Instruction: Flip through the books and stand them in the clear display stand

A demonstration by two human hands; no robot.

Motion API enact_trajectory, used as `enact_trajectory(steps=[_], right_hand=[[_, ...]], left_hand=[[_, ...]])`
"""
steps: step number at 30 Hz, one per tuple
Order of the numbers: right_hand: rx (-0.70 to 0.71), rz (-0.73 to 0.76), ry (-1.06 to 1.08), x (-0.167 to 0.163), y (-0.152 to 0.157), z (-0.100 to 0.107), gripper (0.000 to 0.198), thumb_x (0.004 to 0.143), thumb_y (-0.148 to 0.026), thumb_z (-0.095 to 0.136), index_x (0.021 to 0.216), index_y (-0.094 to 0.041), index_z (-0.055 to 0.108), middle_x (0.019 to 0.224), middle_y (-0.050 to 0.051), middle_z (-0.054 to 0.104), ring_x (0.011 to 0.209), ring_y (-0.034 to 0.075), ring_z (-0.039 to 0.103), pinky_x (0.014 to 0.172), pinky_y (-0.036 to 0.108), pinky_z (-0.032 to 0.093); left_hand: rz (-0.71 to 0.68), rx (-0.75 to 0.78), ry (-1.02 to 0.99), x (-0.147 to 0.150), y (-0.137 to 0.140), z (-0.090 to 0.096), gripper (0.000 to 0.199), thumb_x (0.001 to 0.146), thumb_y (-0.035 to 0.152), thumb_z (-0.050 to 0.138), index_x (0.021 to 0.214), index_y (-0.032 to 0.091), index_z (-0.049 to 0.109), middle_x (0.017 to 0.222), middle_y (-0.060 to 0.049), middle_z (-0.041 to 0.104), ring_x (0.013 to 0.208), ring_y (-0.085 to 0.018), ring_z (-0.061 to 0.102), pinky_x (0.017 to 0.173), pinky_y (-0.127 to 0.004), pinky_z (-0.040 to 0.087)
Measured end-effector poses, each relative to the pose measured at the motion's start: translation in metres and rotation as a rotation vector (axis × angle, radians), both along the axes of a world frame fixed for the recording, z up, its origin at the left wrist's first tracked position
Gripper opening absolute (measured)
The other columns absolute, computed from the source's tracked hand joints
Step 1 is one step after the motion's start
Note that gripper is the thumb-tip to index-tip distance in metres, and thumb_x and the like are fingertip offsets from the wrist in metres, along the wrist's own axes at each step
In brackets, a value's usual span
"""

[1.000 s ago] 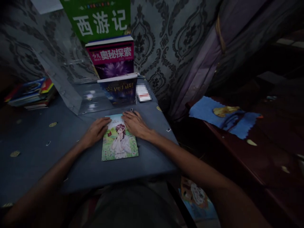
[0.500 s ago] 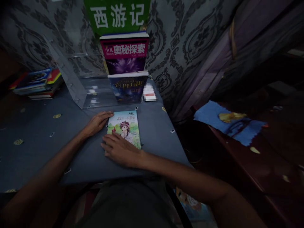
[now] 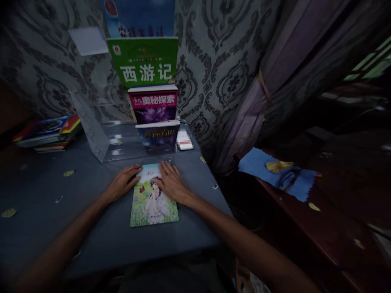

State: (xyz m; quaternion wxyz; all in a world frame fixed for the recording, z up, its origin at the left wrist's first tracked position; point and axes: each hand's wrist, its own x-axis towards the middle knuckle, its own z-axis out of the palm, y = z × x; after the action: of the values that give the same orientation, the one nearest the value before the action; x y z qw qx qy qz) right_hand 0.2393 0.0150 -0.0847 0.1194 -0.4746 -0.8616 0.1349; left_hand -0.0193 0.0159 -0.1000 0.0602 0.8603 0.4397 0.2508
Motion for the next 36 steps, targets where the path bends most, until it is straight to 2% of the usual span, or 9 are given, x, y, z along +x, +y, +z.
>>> enact_trajectory(steps=[5, 11, 15, 21, 29, 36], right_hand=[[0.075, -0.098, 0.002, 0.012, 0.011, -0.008, 0.063, 0.104, -0.043, 0.04, 0.153, -0.004, 0.042, 0.16, 0.025, 0.039, 0.151, 0.031, 0.036, 0.123, 0.053, 0.029], [0.063, -0.129, -0.038, 0.007, 0.005, -0.006, 0.065, 0.105, -0.042, 0.037, 0.154, 0.0, 0.039, 0.162, 0.025, 0.034, 0.154, 0.031, 0.03, 0.125, 0.05, 0.025], [0.079, -0.12, -0.057, 0.011, -0.014, -0.014, 0.068, 0.105, -0.049, 0.035, 0.156, -0.003, 0.036, 0.165, 0.025, 0.027, 0.155, 0.033, 0.024, 0.124, 0.054, 0.024], [0.126, -0.052, -0.06, 0.022, -0.048, -0.025, 0.071, 0.105, -0.053, 0.033, 0.158, -0.006, 0.033, 0.166, 0.026, 0.025, 0.156, 0.035, 0.021, 0.123, 0.056, 0.026], [0.103, -0.055, -0.052, 0.022, -0.051, -0.022, 0.067, 0.103, -0.049, 0.042, 0.156, -0.008, 0.037, 0.165, 0.026, 0.027, 0.155, 0.037, 0.025, 0.122, 0.059, 0.028], [0.045, -0.039, -0.019, 0.028, -0.045, -0.008, 0.066, 0.102, -0.045, 0.046, 0.156, -0.008, 0.037, 0.165, 0.025, 0.029, 0.154, 0.035, 0.029, 0.122, 0.058, 0.03]], left_hand=[[0.075, 0.066, 0.041, 0.003, -0.002, -0.011, 0.04, 0.104, 0.037, 0.044, 0.132, 0.017, 0.063, 0.143, -0.016, 0.061, 0.13, -0.029, 0.061, 0.108, -0.05, 0.051], [0.182, 0.077, 0.057, 0.011, -0.007, -0.015, 0.038, 0.102, 0.031, 0.045, 0.131, 0.017, 0.065, 0.142, -0.018, 0.061, 0.131, -0.031, 0.059, 0.108, -0.052, 0.05], [0.184, 0.06, 0.06, 0.013, -0.008, -0.012, 0.037, 0.102, 0.03, 0.045, 0.13, 0.018, 0.065, 0.14, -0.017, 0.063, 0.134, -0.032, 0.057, 0.11, -0.053, 0.048], [0.187, 0.064, 0.059, 0.013, -0.009, -0.012, 0.037, 0.101, 0.029, 0.044, 0.129, 0.016, 0.065, 0.141, -0.018, 0.062, 0.134, -0.033, 0.056, 0.11, -0.055, 0.048], [0.195, 0.109, 0.037, 0.015, -0.01, -0.016, 0.038, 0.103, 0.029, 0.04, 0.128, 0.016, 0.065, 0.137, -0.017, 0.064, 0.13, -0.033, 0.058, 0.108, -0.054, 0.049], [0.194, 0.133, 0.03, 0.014, -0.009, -0.023, 0.038, 0.103, 0.029, 0.039, 0.13, 0.019, 0.064, 0.138, -0.017, 0.063, 0.128, -0.031, 0.06, 0.106, -0.053, 0.051]])
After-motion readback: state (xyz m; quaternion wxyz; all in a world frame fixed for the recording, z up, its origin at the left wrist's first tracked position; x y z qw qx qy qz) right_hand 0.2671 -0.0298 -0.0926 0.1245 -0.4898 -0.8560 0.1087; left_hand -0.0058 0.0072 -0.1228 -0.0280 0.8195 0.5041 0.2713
